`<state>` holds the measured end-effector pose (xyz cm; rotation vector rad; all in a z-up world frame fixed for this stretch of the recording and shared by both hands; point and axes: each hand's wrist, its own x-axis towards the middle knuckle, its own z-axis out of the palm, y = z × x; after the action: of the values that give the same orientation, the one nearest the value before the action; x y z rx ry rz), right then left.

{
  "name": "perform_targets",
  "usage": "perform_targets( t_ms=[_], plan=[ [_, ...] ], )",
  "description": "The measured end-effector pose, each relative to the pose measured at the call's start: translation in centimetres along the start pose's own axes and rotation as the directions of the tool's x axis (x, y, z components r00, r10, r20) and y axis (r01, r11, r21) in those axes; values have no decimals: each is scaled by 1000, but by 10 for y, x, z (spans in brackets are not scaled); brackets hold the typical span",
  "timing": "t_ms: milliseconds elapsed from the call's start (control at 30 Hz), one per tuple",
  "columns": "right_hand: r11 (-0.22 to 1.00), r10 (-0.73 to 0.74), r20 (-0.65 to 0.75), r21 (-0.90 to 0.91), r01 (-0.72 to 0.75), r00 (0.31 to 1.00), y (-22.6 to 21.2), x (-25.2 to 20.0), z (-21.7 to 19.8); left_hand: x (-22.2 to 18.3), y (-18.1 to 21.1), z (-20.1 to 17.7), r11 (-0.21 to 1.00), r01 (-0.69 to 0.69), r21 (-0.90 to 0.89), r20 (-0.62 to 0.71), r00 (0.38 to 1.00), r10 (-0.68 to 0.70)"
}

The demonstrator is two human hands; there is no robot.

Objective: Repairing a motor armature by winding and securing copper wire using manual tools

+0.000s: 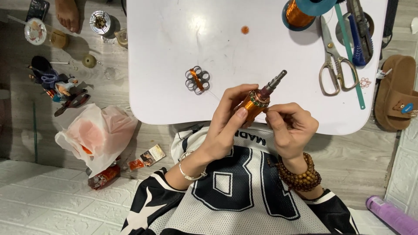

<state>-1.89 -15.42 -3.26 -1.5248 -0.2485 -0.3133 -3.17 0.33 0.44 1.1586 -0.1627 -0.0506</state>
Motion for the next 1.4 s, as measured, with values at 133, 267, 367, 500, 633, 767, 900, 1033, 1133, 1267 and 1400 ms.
perform_targets(
  t_ms=[133, 267, 367, 500, 633, 767, 900, 1033, 1133, 1267, 1400],
  plan=[
    [1000, -16, 22, 0, 16, 1000, 1, 1, -3, -2, -1, 2, 999, 22, -30, -25, 999, -23],
    [999, -20, 36, 46, 19, 999, 9, -2, -8, 0, 7, -2, 999, 19, 49, -11, 1000, -19],
    [999, -12, 52, 53, 9, 999, 12, -3, -8, -1, 6, -4, 999, 36, 10, 3, 999, -36],
    [998, -19, 78, 54, 14, 997, 11, -2, -7, 2, 9, -14, 997, 70, -42, 67, 995, -67],
    [999, -27, 107, 38, 23, 994, 21, -5, -12, 2, 9, -18, 996, 77, -33, 84, 994, -74],
    [998, -14, 110, 65, 7, 994, 26, -5, -12, 3, 10, -21, 996, 85, -7, 127, 988, -83],
    [999, -41, 127, 39, 36, 991, 27, -6, -14, 4, 10, -24, 996, 90, 20, 172, 981, -93],
    [998, -26, 174, 56, 17, 984, 15, 5, -11, 3, 7, -30, 995, 99, 31, 202, 974, -103],
    [979, -118, 225, 191, 75, 967, 17, 7, -10, 5, 3, -35, 992, -32, 123, 278, 960, -3],
    [1000, -21, 189, 22, 17, 982, 27, 6, -6, 7, 4, -35, 992, 124, 27, 208, 970, -127],
    [1000, 4, 170, -17, -1, 985, 17, 10, -3, 3, -2, -32, 976, 185, -114, 187, 969, -162]
  ],
)
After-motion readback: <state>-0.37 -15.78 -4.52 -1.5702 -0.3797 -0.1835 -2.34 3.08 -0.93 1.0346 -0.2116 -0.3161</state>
